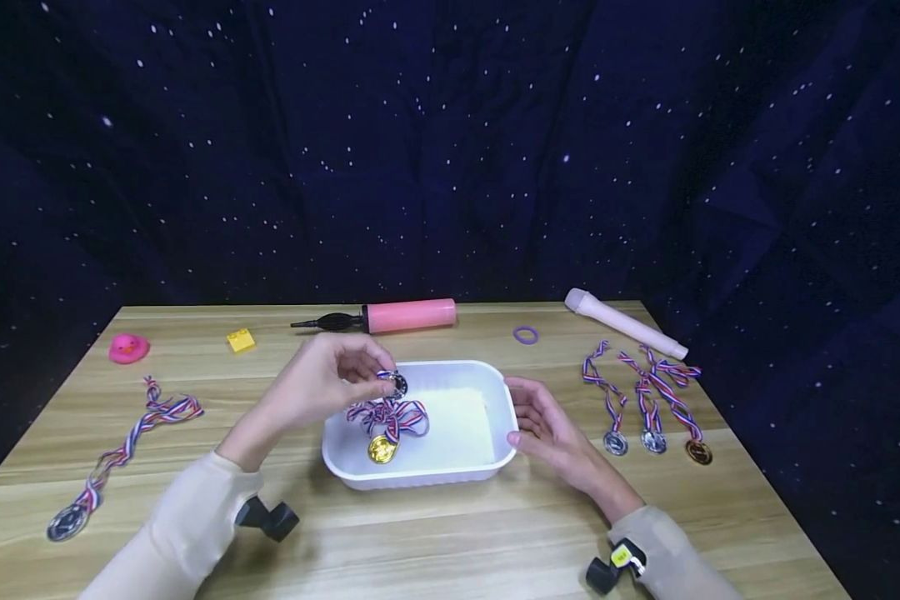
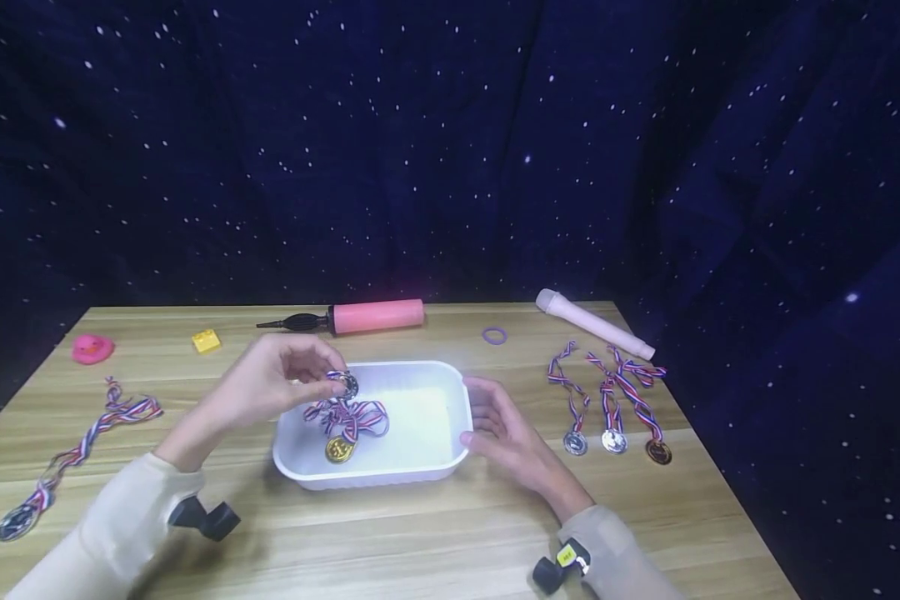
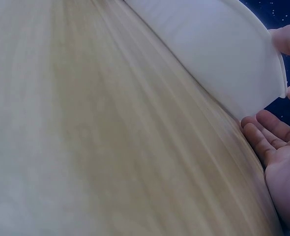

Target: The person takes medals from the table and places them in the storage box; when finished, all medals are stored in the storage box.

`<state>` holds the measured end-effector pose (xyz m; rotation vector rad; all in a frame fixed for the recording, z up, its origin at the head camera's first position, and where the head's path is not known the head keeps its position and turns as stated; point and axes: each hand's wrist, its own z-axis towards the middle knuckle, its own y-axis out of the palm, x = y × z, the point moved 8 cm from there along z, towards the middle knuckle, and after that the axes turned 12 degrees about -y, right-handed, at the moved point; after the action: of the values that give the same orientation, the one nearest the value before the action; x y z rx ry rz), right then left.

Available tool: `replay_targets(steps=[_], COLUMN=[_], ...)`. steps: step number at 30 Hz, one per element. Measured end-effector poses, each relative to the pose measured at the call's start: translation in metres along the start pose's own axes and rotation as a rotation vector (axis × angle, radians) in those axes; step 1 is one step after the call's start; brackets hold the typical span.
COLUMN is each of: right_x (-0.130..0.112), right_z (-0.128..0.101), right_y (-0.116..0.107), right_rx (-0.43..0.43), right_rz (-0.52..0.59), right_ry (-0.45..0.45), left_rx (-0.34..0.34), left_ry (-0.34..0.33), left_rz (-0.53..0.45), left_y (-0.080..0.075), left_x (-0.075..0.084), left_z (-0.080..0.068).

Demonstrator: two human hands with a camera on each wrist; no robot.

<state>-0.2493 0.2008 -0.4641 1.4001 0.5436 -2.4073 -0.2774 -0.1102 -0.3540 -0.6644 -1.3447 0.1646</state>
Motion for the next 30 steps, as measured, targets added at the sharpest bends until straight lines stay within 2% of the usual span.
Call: replay_targets(steps=[5,10,18,22,30], right_x=[0.001,0.003,0.003,0.002,0.003], right_z=[0.000,-0.001,-0.001,0.000,-0.001], right_y=[0.000,0.000,-0.001,-0.001,-0.002], right_rx=[-0.001,-0.001,0.002,0.001,-0.001], right_rz=[0.003,-0.004,-0.007,-0.006,-0.004], right_ry=[0.002,0.008,0.015,0.011,0.006], left_rx=[-0.052,-0.105,-0.153,-0.173,-0.136], left_ry=[-0.041,-0.047,0.068,0.105,0.169], left_rz=[-0.013,0.034,0.204,0.273,0.356], left_y=[0.013,0.025,0.049,0.059,0.058], left_x=[-0.020,-0.030,-0.023,-0.021,-0.020], left_z=[-0.003,-0.004,-0.007,-0.009,-0.012])
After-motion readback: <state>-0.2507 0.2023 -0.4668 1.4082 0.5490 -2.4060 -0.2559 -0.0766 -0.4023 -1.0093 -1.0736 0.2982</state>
